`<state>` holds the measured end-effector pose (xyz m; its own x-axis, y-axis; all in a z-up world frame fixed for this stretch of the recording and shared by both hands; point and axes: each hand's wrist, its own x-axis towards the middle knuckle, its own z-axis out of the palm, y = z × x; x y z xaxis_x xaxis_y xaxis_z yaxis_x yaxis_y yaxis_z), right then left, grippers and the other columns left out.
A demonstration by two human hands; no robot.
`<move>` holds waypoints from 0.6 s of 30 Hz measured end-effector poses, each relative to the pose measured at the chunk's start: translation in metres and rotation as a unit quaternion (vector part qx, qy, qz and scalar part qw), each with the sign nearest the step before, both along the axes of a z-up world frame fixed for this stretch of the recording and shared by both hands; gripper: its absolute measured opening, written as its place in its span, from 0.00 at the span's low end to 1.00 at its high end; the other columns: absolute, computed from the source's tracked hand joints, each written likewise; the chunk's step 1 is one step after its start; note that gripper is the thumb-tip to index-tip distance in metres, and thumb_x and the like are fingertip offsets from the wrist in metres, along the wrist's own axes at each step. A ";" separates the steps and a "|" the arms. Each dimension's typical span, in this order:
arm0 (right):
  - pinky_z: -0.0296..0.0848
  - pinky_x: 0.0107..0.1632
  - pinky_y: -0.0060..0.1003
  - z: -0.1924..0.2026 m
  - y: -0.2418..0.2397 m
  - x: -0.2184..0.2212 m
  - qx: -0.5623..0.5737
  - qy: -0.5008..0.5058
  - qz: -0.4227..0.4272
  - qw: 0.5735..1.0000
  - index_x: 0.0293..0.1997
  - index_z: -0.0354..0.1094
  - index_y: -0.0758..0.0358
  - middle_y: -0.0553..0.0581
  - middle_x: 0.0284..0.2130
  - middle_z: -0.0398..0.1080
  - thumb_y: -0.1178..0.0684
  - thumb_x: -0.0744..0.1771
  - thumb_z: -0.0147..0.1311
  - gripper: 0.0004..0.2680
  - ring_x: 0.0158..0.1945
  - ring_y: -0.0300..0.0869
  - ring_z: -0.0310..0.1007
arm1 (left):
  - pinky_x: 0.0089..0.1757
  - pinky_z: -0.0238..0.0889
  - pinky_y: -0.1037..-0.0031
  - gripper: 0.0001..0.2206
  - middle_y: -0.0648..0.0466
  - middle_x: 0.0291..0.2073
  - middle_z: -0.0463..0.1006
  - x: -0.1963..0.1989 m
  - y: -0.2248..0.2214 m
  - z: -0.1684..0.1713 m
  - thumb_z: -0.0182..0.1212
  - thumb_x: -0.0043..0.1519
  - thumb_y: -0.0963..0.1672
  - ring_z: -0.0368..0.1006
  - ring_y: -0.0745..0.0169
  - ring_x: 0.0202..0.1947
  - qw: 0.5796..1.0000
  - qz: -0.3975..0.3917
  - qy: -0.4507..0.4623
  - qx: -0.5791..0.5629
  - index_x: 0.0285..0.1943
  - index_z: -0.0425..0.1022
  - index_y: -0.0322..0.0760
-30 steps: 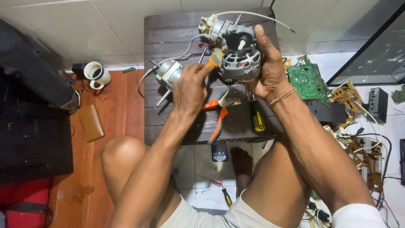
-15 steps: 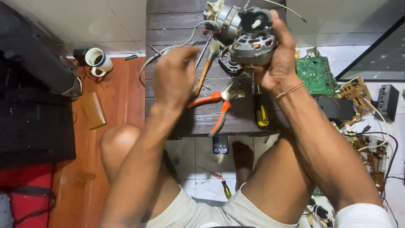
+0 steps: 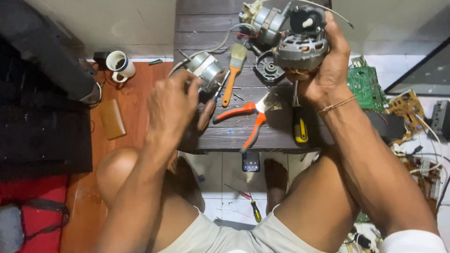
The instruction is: Removing screws from an electric motor using a screwdriver and cleaning the parts with a brush.
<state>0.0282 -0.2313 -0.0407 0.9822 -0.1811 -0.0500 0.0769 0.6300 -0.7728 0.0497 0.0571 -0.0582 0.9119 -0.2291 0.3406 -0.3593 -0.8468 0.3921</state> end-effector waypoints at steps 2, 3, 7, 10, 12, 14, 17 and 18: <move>0.57 0.14 0.21 0.004 -0.002 -0.002 0.002 -0.015 0.003 1.000 0.54 0.69 0.59 0.51 0.36 0.76 0.39 0.61 0.58 0.21 0.26 0.34 0.74 | 0.24 0.68 0.54 0.06 0.43 0.24 0.82 -0.017 -0.020 -0.008 0.63 0.62 0.44 0.76 0.41 0.19 0.998 -0.048 0.017 -0.025 0.40 0.83 0.37; 0.57 0.14 0.20 0.006 -0.004 -0.004 0.003 -0.029 0.017 0.999 0.55 0.69 0.59 0.50 0.36 0.76 0.38 0.60 0.59 0.22 0.26 0.35 0.75 | 0.24 0.68 0.56 0.07 0.45 0.25 0.82 -0.028 -0.030 -0.013 0.63 0.61 0.44 0.76 0.43 0.18 0.994 -0.085 0.036 -0.051 0.40 0.83 0.37; 0.54 0.13 0.23 0.003 -0.018 -0.003 0.036 -0.034 0.027 0.998 0.48 0.73 0.65 0.55 0.34 0.77 0.39 0.60 0.59 0.21 0.19 0.36 0.69 | 0.57 0.61 0.47 0.05 0.57 0.30 0.86 -0.054 -0.062 -0.038 0.65 0.61 0.44 0.81 0.58 0.25 0.984 -0.163 -0.007 -0.073 0.42 0.81 0.41; 0.75 0.26 0.28 0.003 -0.021 -0.002 -0.002 -0.044 -0.047 0.998 0.62 0.64 0.55 0.55 0.39 0.76 0.41 0.61 0.56 0.23 0.35 0.42 0.79 | 0.58 0.60 0.55 0.10 0.45 0.35 0.82 -0.059 -0.057 -0.037 0.62 0.58 0.43 0.78 0.44 0.30 0.989 -0.143 0.027 0.018 0.44 0.78 0.30; 0.72 0.22 0.24 0.001 -0.023 -0.004 0.030 -0.029 -0.034 0.999 0.54 0.69 0.60 0.54 0.38 0.75 0.38 0.60 0.58 0.22 0.32 0.40 0.78 | 0.28 0.74 0.52 0.14 0.35 0.43 0.77 -0.058 -0.045 -0.038 0.63 0.59 0.44 0.79 0.37 0.28 0.990 -0.081 0.077 0.090 0.46 0.72 0.26; 0.69 0.20 0.22 0.001 -0.020 -0.003 0.015 -0.012 -0.044 0.999 0.54 0.68 0.60 0.53 0.37 0.76 0.38 0.60 0.58 0.22 0.31 0.39 0.78 | 0.27 0.74 0.53 0.17 0.37 0.39 0.77 -0.055 -0.044 -0.040 0.63 0.60 0.45 0.79 0.38 0.28 0.987 -0.065 0.089 0.117 0.49 0.70 0.24; 0.63 0.16 0.21 -0.002 -0.011 -0.002 0.002 0.012 -0.038 0.999 0.55 0.67 0.60 0.51 0.36 0.75 0.38 0.60 0.57 0.23 0.27 0.36 0.76 | 0.23 0.71 0.64 0.10 0.44 0.33 0.74 -0.053 -0.041 -0.065 0.59 0.64 0.43 0.74 0.50 0.28 0.980 0.001 0.007 0.198 0.46 0.71 0.28; 0.60 0.14 0.21 -0.001 -0.008 -0.001 0.003 0.018 -0.030 0.999 0.56 0.66 0.60 0.49 0.35 0.74 0.40 0.61 0.56 0.22 0.24 0.34 0.74 | 0.20 0.67 0.74 0.06 0.49 0.31 0.71 -0.052 -0.041 -0.076 0.55 0.68 0.42 0.70 0.60 0.30 0.964 0.044 -0.089 0.248 0.40 0.73 0.33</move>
<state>0.0268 -0.2393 -0.0414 0.9673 -0.2383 -0.0862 0.0865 0.6303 -0.7715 -0.0020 0.0166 -0.1341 0.8727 -0.3286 0.3612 -0.3023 -0.9445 -0.1288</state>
